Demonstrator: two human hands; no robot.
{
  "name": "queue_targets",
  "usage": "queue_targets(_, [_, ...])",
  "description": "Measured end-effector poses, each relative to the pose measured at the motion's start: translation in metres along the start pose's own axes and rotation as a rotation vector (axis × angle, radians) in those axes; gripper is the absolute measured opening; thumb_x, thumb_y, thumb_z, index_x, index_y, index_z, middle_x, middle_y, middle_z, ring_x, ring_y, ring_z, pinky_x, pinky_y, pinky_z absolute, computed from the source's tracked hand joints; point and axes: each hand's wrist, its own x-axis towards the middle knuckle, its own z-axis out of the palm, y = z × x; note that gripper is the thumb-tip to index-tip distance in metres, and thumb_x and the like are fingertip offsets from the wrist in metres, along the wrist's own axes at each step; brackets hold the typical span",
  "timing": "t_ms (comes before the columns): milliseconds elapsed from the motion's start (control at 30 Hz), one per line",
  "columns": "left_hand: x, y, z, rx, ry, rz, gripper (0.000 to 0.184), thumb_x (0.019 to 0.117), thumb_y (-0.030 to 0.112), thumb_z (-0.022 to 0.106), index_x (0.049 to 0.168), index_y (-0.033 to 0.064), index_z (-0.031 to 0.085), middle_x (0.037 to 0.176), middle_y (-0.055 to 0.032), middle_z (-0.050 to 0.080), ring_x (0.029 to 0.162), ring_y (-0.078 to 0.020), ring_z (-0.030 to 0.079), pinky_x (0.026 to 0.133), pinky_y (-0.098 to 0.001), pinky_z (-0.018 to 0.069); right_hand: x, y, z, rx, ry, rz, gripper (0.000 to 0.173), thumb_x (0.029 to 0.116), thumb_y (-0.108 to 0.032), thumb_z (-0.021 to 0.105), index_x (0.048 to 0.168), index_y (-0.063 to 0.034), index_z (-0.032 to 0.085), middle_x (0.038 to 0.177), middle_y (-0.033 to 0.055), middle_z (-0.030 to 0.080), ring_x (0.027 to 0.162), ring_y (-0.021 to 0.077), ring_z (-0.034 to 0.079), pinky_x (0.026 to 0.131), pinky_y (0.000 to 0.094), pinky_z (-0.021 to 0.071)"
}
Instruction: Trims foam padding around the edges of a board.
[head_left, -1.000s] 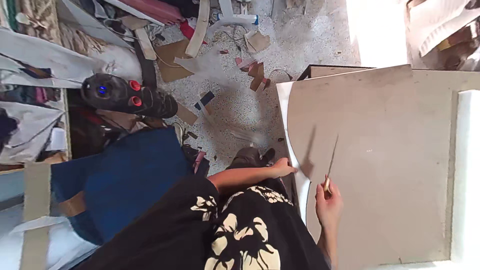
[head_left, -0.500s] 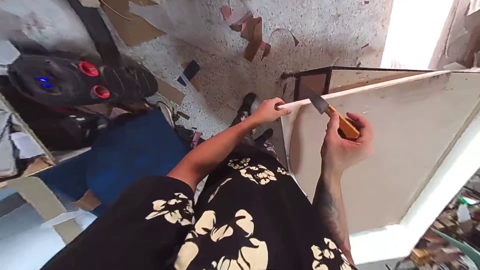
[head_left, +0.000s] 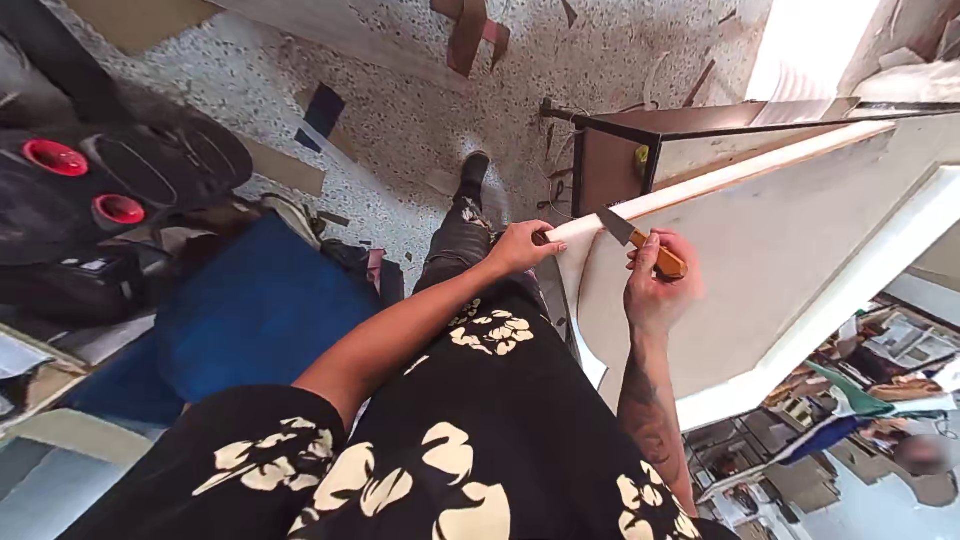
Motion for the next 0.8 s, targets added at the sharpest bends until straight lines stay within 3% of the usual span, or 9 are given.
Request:
queue_targets(133, [0.002,0.000,0.000,-0.005,-0.015,0.001,0.054,0.0871,0.057,0.075,0.122,0.0157,0.071,0.101,-0.0001,0.076,0.092,-0.0093,0.073,0.091,-0.0380,0.0609,0.002,0.000,-0.002,0.006,-0.036,0.025,0.014,0.0993,-0.008,0.065,0.106,0.0038,0.070,0.085,0.0066,0.074,0.069,0.0128,0.073,0.058,0.0309,0.0647])
queue_targets(533, [-0.003,-0.002,0.005,-0.053,0.009,-0.004,0.050,0.0880,0.051,0.077,0.123,0.0160,0.069,0.101,0.0002,0.076,0.087,-0.0101,0.073,0.086,-0.0385,0.0623,-0.008,0.010,-0.005,-0.008,-0.084,-0.024,0.013,0.0976,-0.007,0.065,0.106,0.0014,0.070,0.094,0.0090,0.073,0.073,0.0138,0.072,0.060,0.0313,0.0635])
queue_targets(800, [-0.010,-0.004,0.013,-0.069,0.062,0.030,0.049,0.0898,0.049,0.077,0.124,0.0143,0.069,0.103,-0.0017,0.076,0.086,-0.0119,0.074,0.083,-0.0398,0.0633,-0.002,0.021,-0.007,-0.009,-0.150,-0.003,0.014,0.0993,-0.013,0.066,0.106,-0.0022,0.071,0.089,0.0056,0.071,0.069,0.0125,0.071,0.057,0.0318,0.0636])
